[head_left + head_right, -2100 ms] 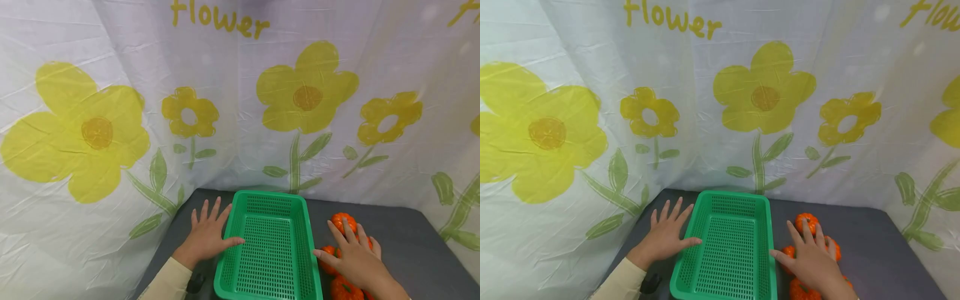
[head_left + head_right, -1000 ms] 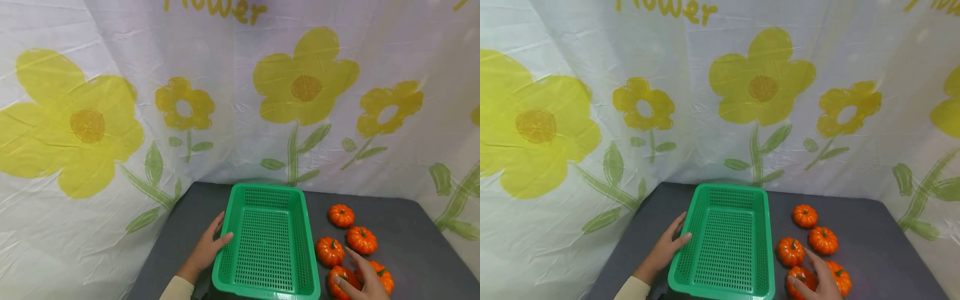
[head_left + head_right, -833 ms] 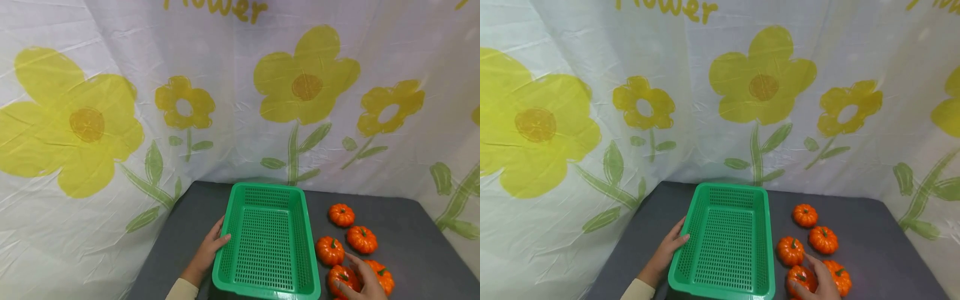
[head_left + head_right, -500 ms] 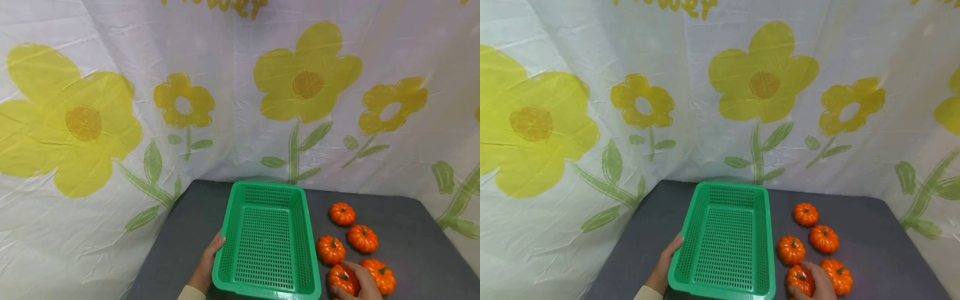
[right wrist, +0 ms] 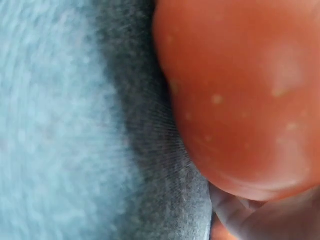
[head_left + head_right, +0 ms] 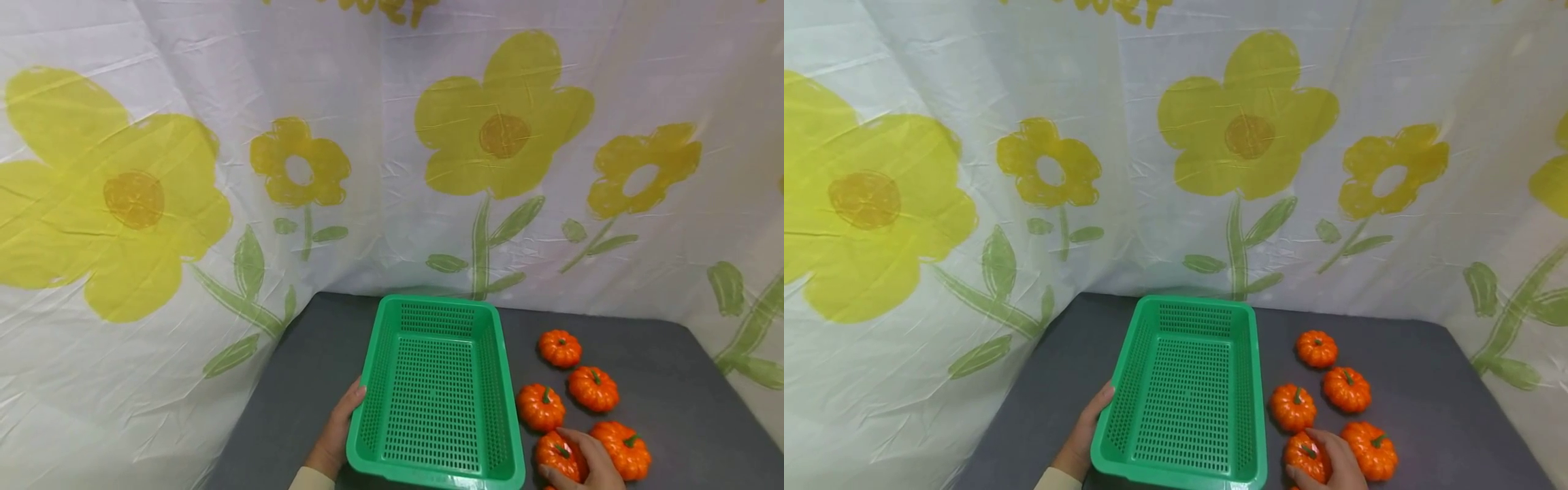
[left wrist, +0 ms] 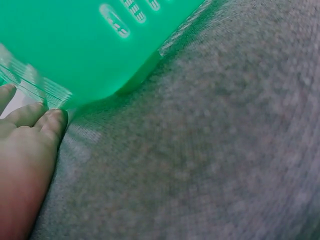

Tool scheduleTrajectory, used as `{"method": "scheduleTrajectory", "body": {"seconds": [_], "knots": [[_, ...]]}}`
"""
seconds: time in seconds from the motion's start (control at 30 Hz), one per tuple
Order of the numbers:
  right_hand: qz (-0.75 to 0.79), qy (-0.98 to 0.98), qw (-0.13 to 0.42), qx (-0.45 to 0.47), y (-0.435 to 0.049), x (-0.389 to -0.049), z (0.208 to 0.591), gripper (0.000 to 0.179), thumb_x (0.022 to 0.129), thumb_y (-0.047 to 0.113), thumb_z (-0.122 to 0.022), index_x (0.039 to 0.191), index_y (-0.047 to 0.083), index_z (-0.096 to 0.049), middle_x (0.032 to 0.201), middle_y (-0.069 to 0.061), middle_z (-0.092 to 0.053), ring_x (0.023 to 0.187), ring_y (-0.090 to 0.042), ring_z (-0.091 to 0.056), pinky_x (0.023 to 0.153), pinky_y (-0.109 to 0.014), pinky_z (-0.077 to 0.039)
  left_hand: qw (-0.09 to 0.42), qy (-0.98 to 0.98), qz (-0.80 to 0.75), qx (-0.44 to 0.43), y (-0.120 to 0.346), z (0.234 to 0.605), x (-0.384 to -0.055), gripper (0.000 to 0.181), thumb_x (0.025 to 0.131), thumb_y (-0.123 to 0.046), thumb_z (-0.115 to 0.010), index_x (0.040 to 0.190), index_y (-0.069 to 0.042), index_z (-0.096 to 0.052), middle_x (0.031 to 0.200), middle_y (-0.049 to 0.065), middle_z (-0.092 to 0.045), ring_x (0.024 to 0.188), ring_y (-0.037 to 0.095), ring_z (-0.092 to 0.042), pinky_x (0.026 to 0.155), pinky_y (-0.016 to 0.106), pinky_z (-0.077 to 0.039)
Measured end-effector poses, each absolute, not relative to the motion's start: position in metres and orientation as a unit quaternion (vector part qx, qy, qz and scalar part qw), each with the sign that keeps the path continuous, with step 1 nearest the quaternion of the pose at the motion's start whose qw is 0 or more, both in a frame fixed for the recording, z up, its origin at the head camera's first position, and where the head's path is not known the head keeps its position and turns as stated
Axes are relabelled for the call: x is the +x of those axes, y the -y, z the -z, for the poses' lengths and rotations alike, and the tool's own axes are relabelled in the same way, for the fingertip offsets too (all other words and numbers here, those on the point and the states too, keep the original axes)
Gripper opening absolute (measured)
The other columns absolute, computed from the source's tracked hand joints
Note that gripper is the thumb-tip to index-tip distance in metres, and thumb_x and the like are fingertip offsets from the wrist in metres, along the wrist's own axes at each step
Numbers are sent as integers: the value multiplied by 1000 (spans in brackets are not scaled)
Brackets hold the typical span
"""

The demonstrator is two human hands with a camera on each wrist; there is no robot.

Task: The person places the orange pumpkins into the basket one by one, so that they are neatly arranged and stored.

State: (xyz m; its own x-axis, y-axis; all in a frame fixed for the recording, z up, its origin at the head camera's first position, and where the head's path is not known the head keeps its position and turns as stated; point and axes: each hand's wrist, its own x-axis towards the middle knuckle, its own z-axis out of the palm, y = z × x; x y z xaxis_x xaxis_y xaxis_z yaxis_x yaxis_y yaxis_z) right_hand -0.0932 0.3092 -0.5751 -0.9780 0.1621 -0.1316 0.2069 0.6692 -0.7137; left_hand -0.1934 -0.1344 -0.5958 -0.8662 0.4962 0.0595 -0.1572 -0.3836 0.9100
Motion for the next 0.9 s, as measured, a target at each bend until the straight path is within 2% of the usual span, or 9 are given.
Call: {"method": "scheduleTrajectory", "body": {"seconds": [0.37,0.6,0.77,0.9], "knots": [[393,-912,13,118,-305,-87,566,94,81,59,-95,147,1,-61,136,-21,-62,108,-29,-65,79,-38,-57,188,-516,-815,185,137,601,-195,66,117,-40,-20,177,-13,-9,172,27,-26,152,46,-36,122,54,-37],[407,-907,-6,108,-304,-84,556,87,85,50,-96,146,-1,-60,135,-23,-61,107,-30,-64,77,-35,-57,185,-519,-815,178,135,601,-194,66,117,-39,-21,177,-12,-10,174,27,-23,154,47,-32,123,51,-35],[366,-926,-74,57,-304,-85,555,77,84,42,-98,139,-1,-66,131,-23,-65,107,-29,-63,76,-32,-56,188,-522,-813,177,136,601,-194,67,117,-39,-19,177,-12,-6,176,27,-16,156,47,-27,124,54,-32],[348,-929,-128,14,-305,-87,554,69,81,31,-101,134,0,-68,128,-21,-67,104,-18,-60,74,-29,-55,188,-522,-813,178,136,601,-194,67,117,-40,-19,177,-13,-7,175,27,-17,156,48,-28,124,55,-33]]}}
